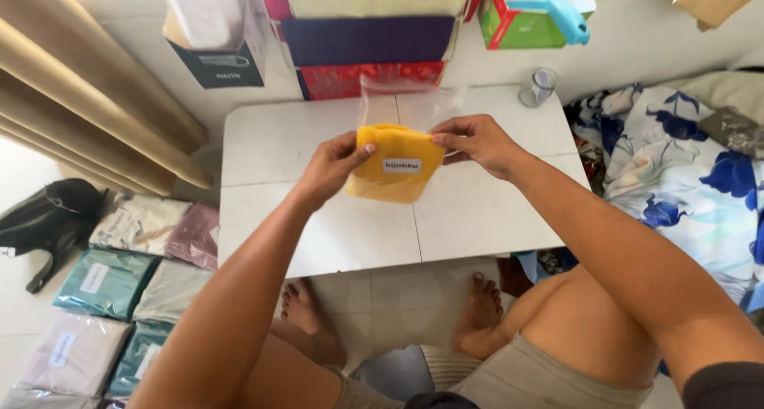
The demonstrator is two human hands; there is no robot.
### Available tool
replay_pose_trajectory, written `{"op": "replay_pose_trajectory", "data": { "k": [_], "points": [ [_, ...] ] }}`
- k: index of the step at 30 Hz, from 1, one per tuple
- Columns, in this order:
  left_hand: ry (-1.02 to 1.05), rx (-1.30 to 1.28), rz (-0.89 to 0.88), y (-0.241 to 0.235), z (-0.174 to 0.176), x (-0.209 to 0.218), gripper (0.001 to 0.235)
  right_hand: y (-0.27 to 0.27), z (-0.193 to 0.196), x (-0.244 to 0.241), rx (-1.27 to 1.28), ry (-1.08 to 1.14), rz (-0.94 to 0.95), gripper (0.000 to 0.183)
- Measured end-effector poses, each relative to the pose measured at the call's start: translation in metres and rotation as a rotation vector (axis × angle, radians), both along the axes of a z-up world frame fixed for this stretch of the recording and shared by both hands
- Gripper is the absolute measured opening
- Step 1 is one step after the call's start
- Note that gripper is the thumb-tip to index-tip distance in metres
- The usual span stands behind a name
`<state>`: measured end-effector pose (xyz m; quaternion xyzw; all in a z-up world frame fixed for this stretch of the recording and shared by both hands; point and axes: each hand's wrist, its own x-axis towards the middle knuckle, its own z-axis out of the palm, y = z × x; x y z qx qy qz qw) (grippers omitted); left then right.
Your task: The person uses a lint roller on a yellow garment, folds it, places it into a clear plastic bag, seals the bag, and applies a brand label to the outside.
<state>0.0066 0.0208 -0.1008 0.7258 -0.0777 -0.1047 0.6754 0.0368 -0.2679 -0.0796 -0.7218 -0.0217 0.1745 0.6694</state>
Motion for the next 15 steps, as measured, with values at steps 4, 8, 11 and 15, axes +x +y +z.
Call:
{"op": "replay_pose_trajectory", "data": {
  "k": [4, 8, 11, 15],
  "points": [
    [-0.065, -0.079, 0.034, -0.009, -0.004, 0.000, 0.036, -0.011, 0.025, 0.000, 0.003, -0.052, -0.006, 0.021],
    [-0.095, -0.142, 0.046, -0.020, 0.006, -0.003, 0.031, -0.017, 0.021, 0.001, -0.026, -0.090, -0.003, 0.025],
    [-0.074, -0.108, 0.071, -0.021, 0.004, -0.001, 0.015, -0.019, 0.011, 0.000, -0.030, -0.075, -0.007, 0.026],
    [-0.023, -0.087, 0.109, -0.019, -0.001, 0.004, 0.017, -0.022, -0.005, 0.009, -0.094, -0.171, 0.044, 0.025]
  ]
}}
